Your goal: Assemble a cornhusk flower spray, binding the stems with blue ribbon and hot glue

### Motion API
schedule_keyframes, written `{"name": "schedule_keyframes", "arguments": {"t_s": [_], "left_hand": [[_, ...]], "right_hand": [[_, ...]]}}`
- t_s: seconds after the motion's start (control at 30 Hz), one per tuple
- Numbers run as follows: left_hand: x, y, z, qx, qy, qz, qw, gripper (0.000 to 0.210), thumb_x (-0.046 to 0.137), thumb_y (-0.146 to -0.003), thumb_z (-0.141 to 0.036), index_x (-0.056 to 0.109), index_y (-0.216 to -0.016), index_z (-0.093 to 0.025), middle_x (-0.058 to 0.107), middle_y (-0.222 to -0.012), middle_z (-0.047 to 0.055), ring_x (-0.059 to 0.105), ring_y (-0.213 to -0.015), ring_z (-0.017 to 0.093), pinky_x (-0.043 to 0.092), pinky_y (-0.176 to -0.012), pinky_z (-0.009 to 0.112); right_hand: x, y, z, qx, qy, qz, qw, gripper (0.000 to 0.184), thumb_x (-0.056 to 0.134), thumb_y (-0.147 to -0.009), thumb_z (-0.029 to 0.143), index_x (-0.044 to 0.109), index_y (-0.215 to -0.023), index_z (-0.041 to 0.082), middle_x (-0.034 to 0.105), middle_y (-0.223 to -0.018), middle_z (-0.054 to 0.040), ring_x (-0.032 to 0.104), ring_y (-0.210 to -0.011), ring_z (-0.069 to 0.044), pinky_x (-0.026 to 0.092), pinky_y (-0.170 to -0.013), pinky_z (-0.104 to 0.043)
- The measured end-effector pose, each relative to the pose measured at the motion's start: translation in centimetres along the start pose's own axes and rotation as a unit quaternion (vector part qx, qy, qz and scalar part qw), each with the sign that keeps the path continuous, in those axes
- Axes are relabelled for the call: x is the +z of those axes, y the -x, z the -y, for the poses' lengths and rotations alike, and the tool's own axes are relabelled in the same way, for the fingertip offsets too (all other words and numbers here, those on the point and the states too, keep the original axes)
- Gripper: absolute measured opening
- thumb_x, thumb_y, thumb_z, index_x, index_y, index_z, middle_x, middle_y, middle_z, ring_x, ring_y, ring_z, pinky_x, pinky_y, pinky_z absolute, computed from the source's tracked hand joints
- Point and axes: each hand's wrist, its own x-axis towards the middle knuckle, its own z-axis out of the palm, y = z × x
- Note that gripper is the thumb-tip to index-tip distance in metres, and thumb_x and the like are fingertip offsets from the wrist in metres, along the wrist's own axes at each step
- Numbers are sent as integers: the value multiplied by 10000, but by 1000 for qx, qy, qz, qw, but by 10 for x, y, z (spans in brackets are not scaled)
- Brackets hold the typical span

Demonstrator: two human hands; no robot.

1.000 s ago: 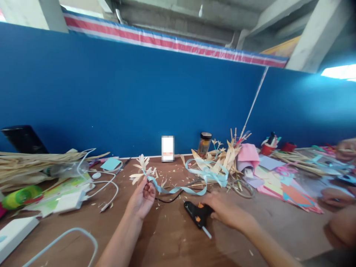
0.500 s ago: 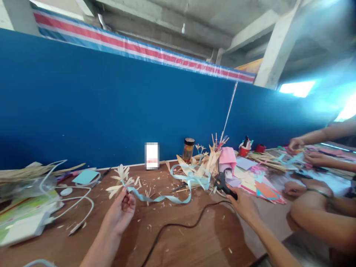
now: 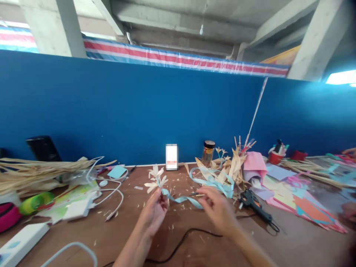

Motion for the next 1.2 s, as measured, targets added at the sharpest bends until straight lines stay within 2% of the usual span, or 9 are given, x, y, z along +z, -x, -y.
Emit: {"name": "schedule_keyframes", "arguments": {"t_s": [0.1,0.17,0.33,0.47,0.6,0.7,0.9,1.03,1.2], "left_hand": [[2,3,0,-7,-10,14,1000,90,602,-735,-128,620,-818,-159,639,-740,16,608,-657,104,485,-578,186],[2,4,-1,-13,-16,23,1000,111,601,-737,-147,627,-844,-156,649,-756,20,609,-662,110,485,-608,202],[4,5,-1,-14,-14,31,999,110,594,-742,-178,641,-834,-141,660,-753,31,606,-653,120,476,-619,219],[5,5,0,-12,-9,22,1000,108,582,-750,-183,645,-823,-135,661,-740,36,608,-669,123,473,-625,210],[5,6,1,-4,-9,28,1000,99,569,-760,-161,644,-821,-136,662,-750,37,609,-669,117,474,-608,194],[4,5,0,-9,-13,15,1000,112,557,-771,-155,639,-842,-129,664,-763,44,611,-667,117,481,-613,196],[4,4,-1,-11,-19,-21,1000,124,540,-789,-181,625,-862,-127,652,-702,34,600,-588,103,478,-548,191],[4,4,-4,29,10,-47,998,104,580,-757,-158,619,-853,-166,660,-789,19,619,-705,120,482,-604,202],[7,3,-12,36,29,-92,995,70,586,-756,-197,620,-817,-194,643,-769,-27,606,-684,97,434,-556,194]], "right_hand": [[49,-27,23,-19,-99,15,995,268,551,-734,183,542,-999,226,544,-1057,-49,519,-629,-111,446,-611,-254],[71,-40,25,15,-163,46,985,311,595,-701,197,514,-1000,219,573,-949,-27,476,-545,-88,420,-527,-225],[97,-45,17,57,-321,118,938,89,515,-771,251,477,-831,197,529,-709,28,486,-542,-91,408,-497,-200],[103,-37,15,48,-335,153,929,87,498,-777,208,496,-864,199,547,-753,21,525,-613,-105,423,-567,-217],[104,-38,15,61,-295,97,948,290,618,-685,197,473,-935,210,535,-802,21,515,-630,-105,409,-571,-209],[104,-42,17,43,-264,90,959,146,592,-723,263,514,-822,191,519,-754,17,487,-596,-96,387,-544,-200],[105,-35,16,61,-279,174,942,67,493,-785,249,516,-784,186,493,-606,45,456,-485,-82,360,-467,-184],[102,-25,11,69,-282,194,937,70,518,-753,221,562,-783,175,513,-627,37,444,-488,-77,357,-467,-180],[94,-10,15,73,-277,234,929,135,536,-715,165,630,-812,174,586,-665,14,491,-571,-102,370,-529,-200]]}}
